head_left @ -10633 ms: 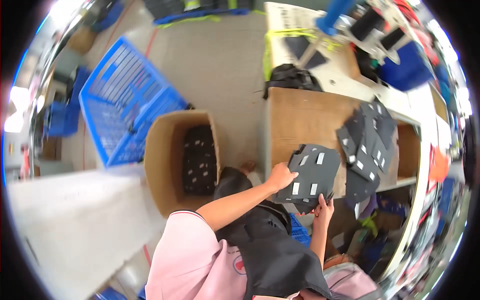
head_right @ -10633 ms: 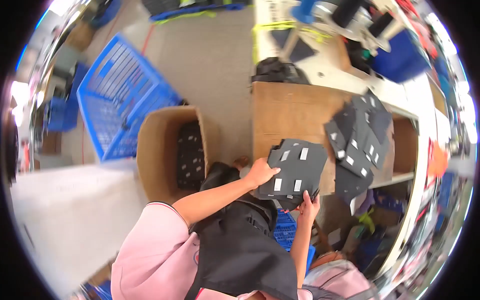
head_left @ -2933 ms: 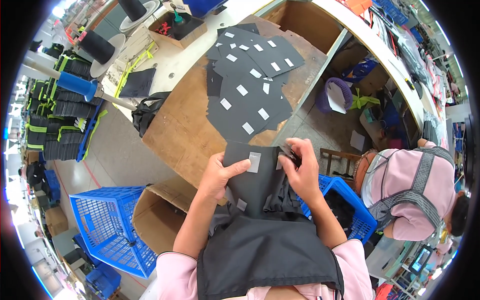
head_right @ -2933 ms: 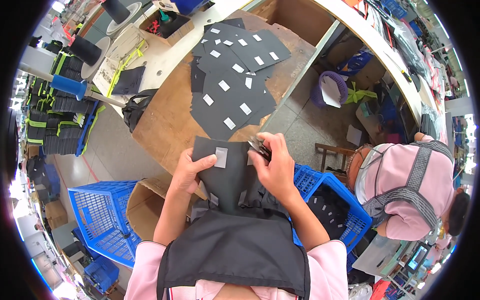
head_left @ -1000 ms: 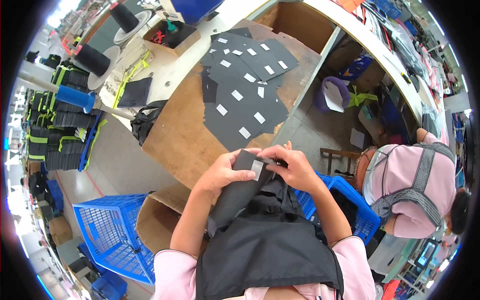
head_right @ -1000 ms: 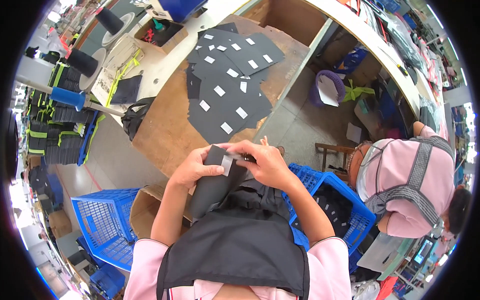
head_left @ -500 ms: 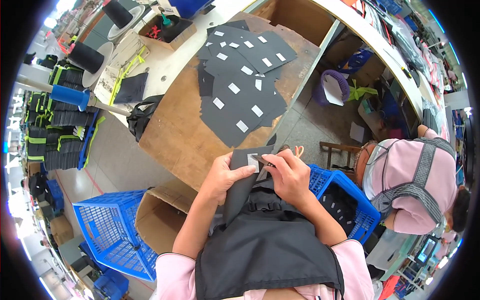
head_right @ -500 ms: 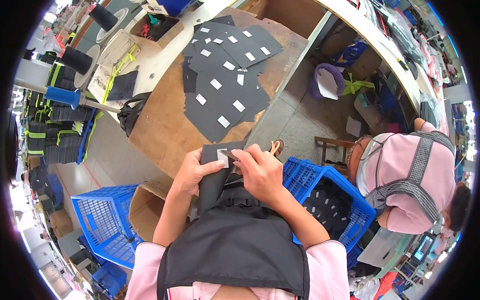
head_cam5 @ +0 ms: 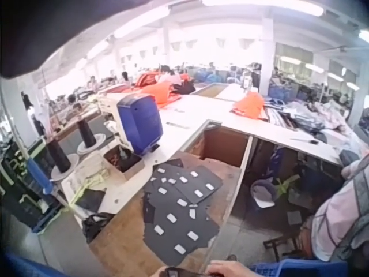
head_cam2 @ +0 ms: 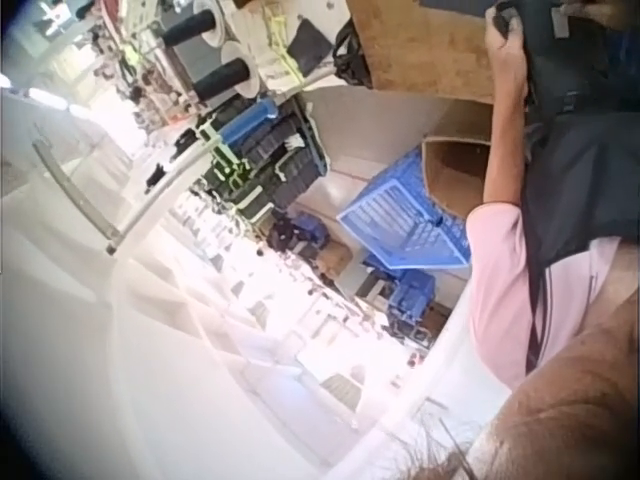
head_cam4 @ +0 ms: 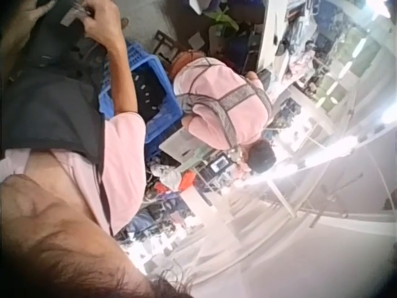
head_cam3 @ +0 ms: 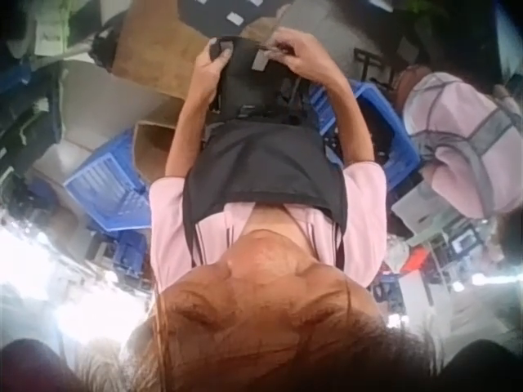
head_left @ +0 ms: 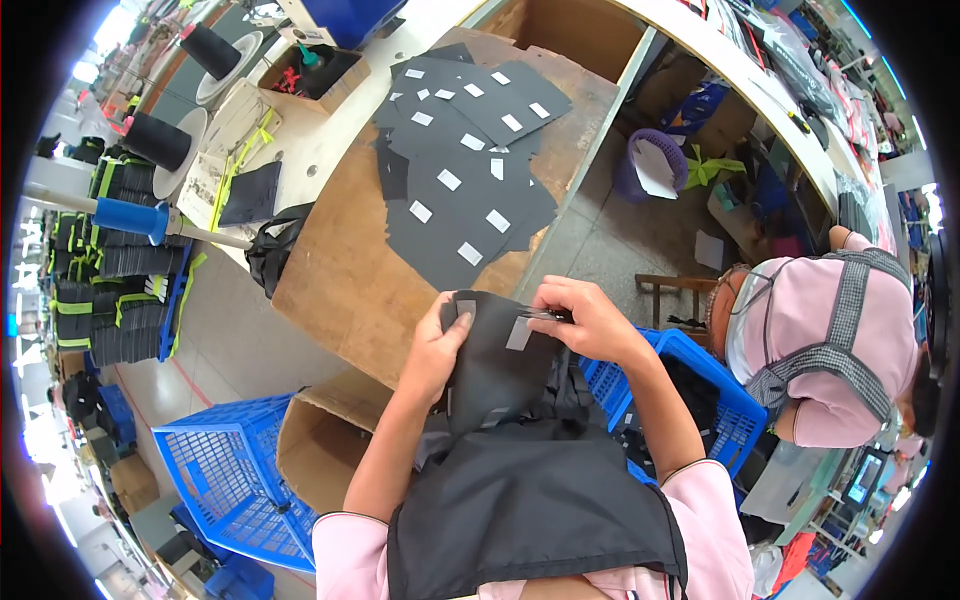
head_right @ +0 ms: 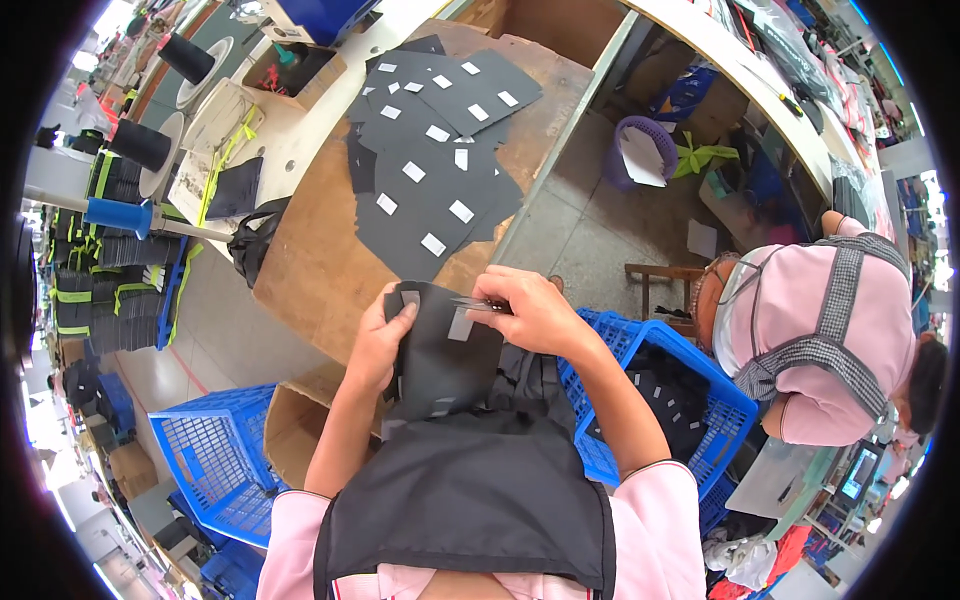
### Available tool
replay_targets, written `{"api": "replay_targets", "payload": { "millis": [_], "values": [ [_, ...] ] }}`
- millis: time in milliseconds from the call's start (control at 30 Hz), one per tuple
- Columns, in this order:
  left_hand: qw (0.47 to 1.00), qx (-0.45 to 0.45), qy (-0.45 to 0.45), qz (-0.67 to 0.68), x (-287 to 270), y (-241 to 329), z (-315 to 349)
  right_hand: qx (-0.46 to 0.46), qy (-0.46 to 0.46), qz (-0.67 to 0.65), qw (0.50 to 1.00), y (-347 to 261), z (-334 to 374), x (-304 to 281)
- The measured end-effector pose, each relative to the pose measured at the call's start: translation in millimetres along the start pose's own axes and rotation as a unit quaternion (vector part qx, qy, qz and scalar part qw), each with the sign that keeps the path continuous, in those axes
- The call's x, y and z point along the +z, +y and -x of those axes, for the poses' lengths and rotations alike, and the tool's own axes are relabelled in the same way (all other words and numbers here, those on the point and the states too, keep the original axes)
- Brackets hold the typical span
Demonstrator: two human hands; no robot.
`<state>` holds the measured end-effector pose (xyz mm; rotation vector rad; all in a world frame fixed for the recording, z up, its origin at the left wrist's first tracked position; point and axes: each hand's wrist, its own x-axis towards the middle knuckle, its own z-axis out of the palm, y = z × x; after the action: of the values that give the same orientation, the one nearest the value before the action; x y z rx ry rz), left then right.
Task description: Trimming and processing fabric components for safety gear or apparel using scissors.
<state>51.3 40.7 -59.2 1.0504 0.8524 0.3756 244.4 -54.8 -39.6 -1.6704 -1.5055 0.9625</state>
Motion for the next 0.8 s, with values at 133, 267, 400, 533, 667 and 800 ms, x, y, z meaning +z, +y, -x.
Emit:
{"api": "replay_targets", "payload": {
  "millis": [133,267,400,533,667,800],
  "values": [
    [0.990,-0.065,-0.082,0.098,-2.4,7.4,5.9,0.099,0.009,-0.180,0.979,1.4,3.4,16.4],
    [0.988,-0.104,-0.061,0.092,-2.6,8.4,4.0,0.103,0.148,-0.160,0.970,-8.4,14.9,39.8],
    [0.981,-0.120,-0.018,0.148,-3.2,1.2,2.9,-0.008,0.297,0.084,0.951,-17.1,37.6,46.9],
    [0.981,-0.092,-0.004,0.170,2.6,1.1,3.9,-0.051,0.293,0.149,0.943,-22.2,44.4,47.0],
    [0.988,-0.052,0.002,0.145,9.9,6.2,6.2,-0.066,0.277,0.159,0.945,-19.6,40.6,46.1],
    [0.992,-0.048,-0.008,0.116,13.7,12.7,9.1,-0.084,0.275,0.174,0.942,-21.2,36.9,46.9]
  ]
}}
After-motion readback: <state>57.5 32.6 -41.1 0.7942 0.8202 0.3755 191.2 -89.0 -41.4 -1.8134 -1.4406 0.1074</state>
